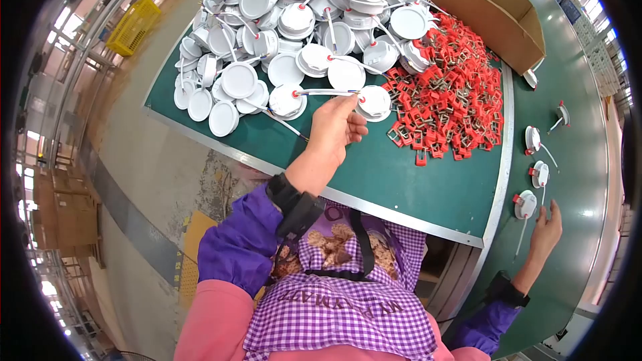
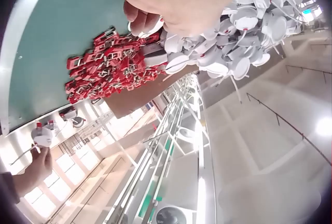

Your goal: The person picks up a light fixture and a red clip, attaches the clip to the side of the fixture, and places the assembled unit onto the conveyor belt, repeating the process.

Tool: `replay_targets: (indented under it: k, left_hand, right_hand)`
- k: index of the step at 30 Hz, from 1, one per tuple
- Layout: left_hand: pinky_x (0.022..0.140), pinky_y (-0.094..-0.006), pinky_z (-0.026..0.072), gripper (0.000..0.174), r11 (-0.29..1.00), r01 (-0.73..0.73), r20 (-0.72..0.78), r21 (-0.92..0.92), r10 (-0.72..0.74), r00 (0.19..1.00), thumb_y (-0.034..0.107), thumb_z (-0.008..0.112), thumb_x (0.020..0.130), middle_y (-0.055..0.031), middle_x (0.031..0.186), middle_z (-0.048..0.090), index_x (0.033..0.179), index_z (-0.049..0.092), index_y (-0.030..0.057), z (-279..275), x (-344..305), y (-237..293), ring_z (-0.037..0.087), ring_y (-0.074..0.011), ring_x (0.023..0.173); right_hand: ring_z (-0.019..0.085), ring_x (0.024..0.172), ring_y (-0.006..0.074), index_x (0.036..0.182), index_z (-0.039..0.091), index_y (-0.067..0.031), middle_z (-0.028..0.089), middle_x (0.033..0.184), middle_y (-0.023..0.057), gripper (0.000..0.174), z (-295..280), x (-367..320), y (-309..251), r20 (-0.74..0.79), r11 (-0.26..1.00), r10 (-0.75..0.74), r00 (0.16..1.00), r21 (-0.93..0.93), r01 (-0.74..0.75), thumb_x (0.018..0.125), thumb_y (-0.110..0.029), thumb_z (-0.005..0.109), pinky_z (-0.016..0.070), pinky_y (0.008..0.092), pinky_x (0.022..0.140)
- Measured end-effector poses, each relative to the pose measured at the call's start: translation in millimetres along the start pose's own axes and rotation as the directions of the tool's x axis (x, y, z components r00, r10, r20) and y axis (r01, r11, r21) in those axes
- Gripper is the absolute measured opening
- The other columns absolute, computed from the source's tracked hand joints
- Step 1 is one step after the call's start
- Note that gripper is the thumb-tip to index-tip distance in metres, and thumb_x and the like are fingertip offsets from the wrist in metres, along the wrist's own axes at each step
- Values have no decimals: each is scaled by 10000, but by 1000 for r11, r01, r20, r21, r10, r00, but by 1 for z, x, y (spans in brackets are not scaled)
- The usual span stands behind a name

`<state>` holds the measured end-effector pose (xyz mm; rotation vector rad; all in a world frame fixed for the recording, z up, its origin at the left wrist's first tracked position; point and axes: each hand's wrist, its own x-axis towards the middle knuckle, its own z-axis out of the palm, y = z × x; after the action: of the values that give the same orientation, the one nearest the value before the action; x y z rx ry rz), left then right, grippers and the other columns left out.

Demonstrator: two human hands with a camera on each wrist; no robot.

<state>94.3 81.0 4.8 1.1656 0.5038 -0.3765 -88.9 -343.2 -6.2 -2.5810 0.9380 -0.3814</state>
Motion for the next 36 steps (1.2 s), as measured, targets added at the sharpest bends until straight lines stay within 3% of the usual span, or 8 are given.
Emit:
replay_targets:
  k: [1, 5, 8, 15, 21, 25, 30, 36]
  left_hand:
    - [492, -273, 416, 298, 1000, 3, 2, 0, -3, 1000, 253, 651, 845, -55, 674, 578, 1005, 529, 34, 2, 7, 0, 556, -160, 560]
    - [418, -272, 379, 273, 997, 81, -129, 19, -78, 989, 295, 641, 853, -55, 628, 554, 860, 537, 42, 16, 25, -4, 526, -153, 487]
    - [405, -261, 364, 275, 996, 64, -172, 63, -52, 984, 287, 663, 840, -41, 588, 533, 796, 553, 38, 17, 22, -4, 501, -136, 459]
    - [400, -231, 268, 216, 983, -21, -6, 180, 22, 1000, 209, 680, 835, 14, 548, 487, 759, 577, 35, 4, -22, -21, 369, -65, 429]
    - [725, -228, 443, 162, 749, -485, 184, 451, 453, 872, 150, 628, 876, -26, 889, 585, 955, 618, 8, -3, -39, -43, 527, -64, 801]
    - [717, -252, 485, 210, 990, -140, 200, 12, 135, 971, 198, 609, 889, -60, 1064, 561, 962, 601, 0, 0, -49, -33, 570, -85, 797]
    - [864, -283, 461, 308, 995, 70, 295, -75, -45, 954, 38, 611, 854, -67, 1038, 566, 1139, 498, 7, 0, -54, -32, 565, -144, 941]
    - [885, -277, 450, 482, 999, 47, 310, 15, -49, 950, -39, 612, 815, -93, 1112, 533, 1247, 398, -32, 8, -60, -37, 537, -153, 1025]
  right_hand:
    - [581, 679, 124, 1137, 591, -8, 650, 878, 99, 278, -2, -6, -7, -181, 985, -144, 973, -124, 123, 894, -135, 544, 474, 255, 621]
    - [581, 695, 134, 1045, 605, -13, 637, 871, 89, 209, 31, -35, -98, 75, 892, -213, 974, 421, 163, 848, -84, 610, 461, 258, 641]
    - [609, 663, 218, 918, 601, -16, 613, 830, 126, 129, 57, -59, -168, 155, 791, -441, 884, 533, 301, 802, -60, 635, 473, 299, 569]
    - [585, 685, 314, 988, 578, -37, 595, 825, 143, 228, 107, -82, -208, 170, 803, -552, 816, 371, 466, 768, -27, 633, 460, 387, 607]
    - [586, 804, 371, 1052, 555, -29, 598, 928, 178, 261, 94, -84, -208, 297, 823, -520, 801, 426, 376, 793, -7, 573, 479, 421, 695]
    - [611, 756, 334, 1135, 521, -27, 611, 903, 190, 345, 89, -82, -190, 443, 857, -475, 760, 428, 286, 795, 22, 552, 481, 392, 663]
    - [612, 601, 227, 1160, 525, -19, 601, 816, 170, 371, 70, -83, -195, 561, 865, -291, 775, 501, -38, 797, 58, 518, 471, 352, 580]
    - [609, 707, 354, 1113, 526, -18, 604, 943, 180, 336, 76, -82, -179, 483, 872, -475, 736, 373, 318, 782, 34, 557, 468, 422, 642]
